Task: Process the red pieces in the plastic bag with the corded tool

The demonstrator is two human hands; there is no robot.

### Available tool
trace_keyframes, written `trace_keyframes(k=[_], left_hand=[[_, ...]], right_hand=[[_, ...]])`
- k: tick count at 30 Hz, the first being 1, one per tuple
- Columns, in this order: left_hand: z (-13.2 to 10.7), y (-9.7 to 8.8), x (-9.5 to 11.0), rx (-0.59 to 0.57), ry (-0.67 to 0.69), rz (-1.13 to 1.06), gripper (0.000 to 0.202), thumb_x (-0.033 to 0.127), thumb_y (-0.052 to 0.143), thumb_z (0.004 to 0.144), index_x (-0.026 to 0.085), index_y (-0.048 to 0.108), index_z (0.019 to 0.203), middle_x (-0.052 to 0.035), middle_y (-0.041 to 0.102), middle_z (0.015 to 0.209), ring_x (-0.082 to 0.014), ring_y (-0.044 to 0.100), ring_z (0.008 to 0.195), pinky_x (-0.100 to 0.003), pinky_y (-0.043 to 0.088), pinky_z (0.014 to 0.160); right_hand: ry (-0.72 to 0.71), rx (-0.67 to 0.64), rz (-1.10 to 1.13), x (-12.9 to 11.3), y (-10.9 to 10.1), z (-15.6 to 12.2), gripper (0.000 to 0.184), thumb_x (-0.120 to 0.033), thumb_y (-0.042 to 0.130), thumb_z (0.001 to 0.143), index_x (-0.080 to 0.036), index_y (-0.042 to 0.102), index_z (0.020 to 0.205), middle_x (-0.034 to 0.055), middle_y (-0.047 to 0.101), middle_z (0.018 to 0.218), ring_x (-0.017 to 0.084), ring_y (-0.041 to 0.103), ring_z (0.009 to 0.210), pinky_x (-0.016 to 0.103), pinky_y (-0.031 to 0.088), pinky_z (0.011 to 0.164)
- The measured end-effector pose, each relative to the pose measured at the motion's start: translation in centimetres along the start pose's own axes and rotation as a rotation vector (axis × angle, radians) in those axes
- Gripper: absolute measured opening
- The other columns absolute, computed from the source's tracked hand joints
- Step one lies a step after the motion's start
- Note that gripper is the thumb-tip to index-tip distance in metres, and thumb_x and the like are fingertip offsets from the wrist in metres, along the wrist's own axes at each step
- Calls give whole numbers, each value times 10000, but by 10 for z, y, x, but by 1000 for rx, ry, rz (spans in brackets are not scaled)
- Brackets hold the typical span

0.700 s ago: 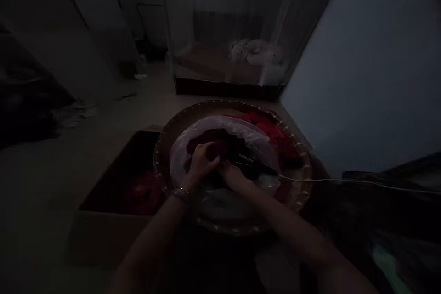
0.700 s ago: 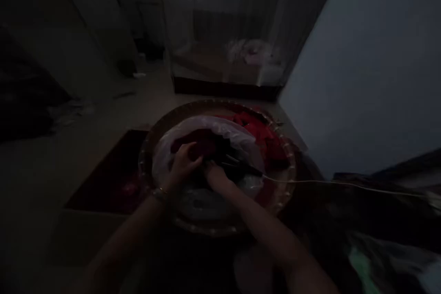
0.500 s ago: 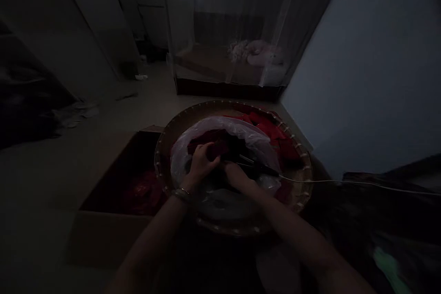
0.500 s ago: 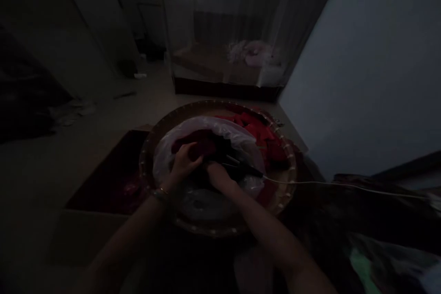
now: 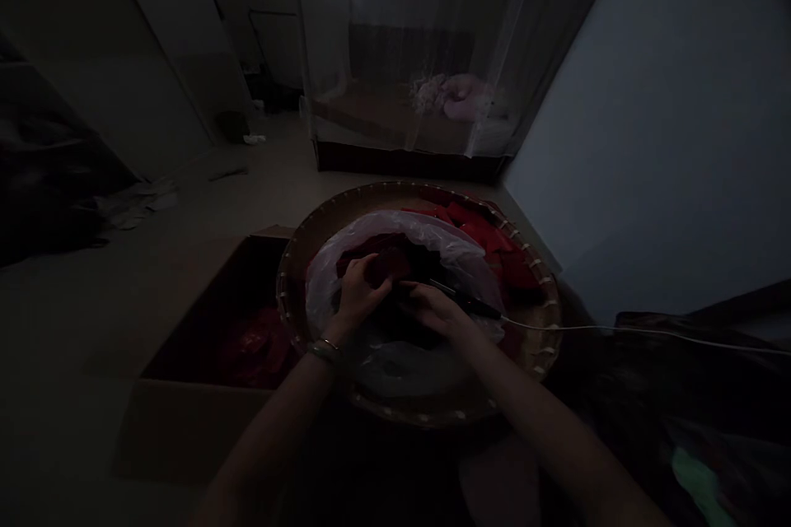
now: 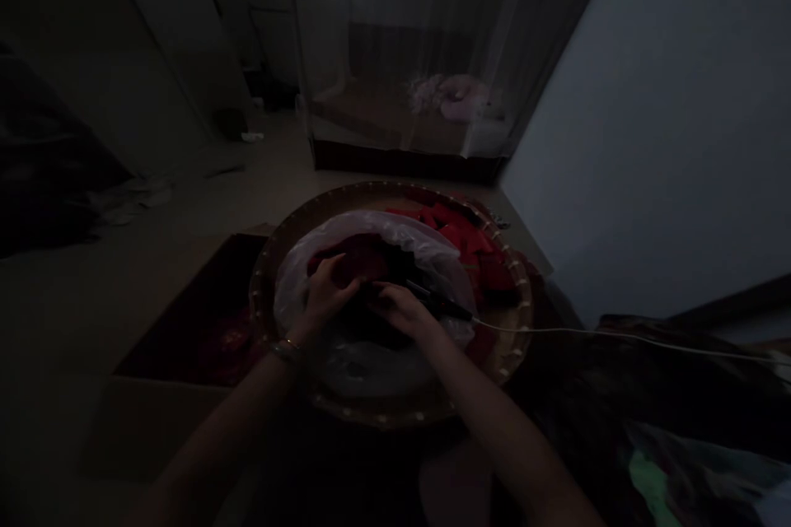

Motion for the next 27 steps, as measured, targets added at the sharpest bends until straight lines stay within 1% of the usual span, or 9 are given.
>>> trace_keyframes(k=[4,9,11,14,16,18,21,23,27], left_hand=[[0,0,1,9,-2,-6,468,248,712,667,172,538,1095,-68,620,1003,-212,594,921,-349,511,796],[1,-1,1,3,0,2,464,226,711,665,173,538,1092,-72,618,1009,-216,596,930,-353,512,800],[1,0,1,0,-1,8,466,223,714,662,174,539,1091,-73,618,1008,-219,597,933,-355,513,802],[1,0,1,4,11,9,467,229,717,661,178,538,1089,-72,621,1010,-221,595,938,-358,513,805],[0,-1,2,12,15,4,463,234,717,662,180,537,1086,-68,625,1005,-219,595,931,-358,513,802],[1,-1,3,10,12,-1,458,239,715,664,180,538,1082,-65,627,998,-216,597,921,-358,514,798],[1,-1,3,-3,5,2,458,239,714,663,179,539,1082,-64,624,1001,-215,597,921,-358,512,800],[1,-1,3,-2,6,4,465,228,713,660,177,538,1087,-64,624,1000,-213,597,918,-355,511,797],[0,0,3,-5,20,-3,474,215,711,655,174,537,1094,-67,623,1003,-214,594,923,-355,509,804]], right_hand=[[76,-34,240,-4,6,-5,230,-70,407,716,-110,628,767,72,674,788,154,628,758,275,545,717],[197,-32,276,3,8,-6,334,-302,377,896,-69,616,880,136,670,825,200,646,810,265,541,643],[203,-19,254,8,6,-4,352,-305,347,918,-80,614,870,124,667,808,193,648,803,278,538,674],[167,-2,200,13,1,2,270,-239,378,888,-118,611,823,79,657,769,168,643,772,288,527,710],[117,22,77,15,-3,6,164,-200,458,833,-142,610,815,41,648,763,141,628,723,268,513,689],[14,25,-190,12,-6,9,106,-170,556,757,-156,615,844,9,636,750,122,601,665,249,489,653],[-213,-39,-731,8,0,10,278,-94,659,610,-153,627,880,6,638,783,143,589,705,266,465,695],[-334,-123,-996,9,6,9,330,-55,679,548,-144,637,863,29,648,843,180,591,793,303,451,773],[-415,-259,-1139,20,10,10,315,-69,694,559,-148,647,860,63,634,945,227,554,933,360,399,893]])
Point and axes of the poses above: each hand's wrist, its own z-axis towards the middle knuckle, its own y-axis out of the palm, x = y × z, the point moved 5 cm from there along z, towards the middle knuckle
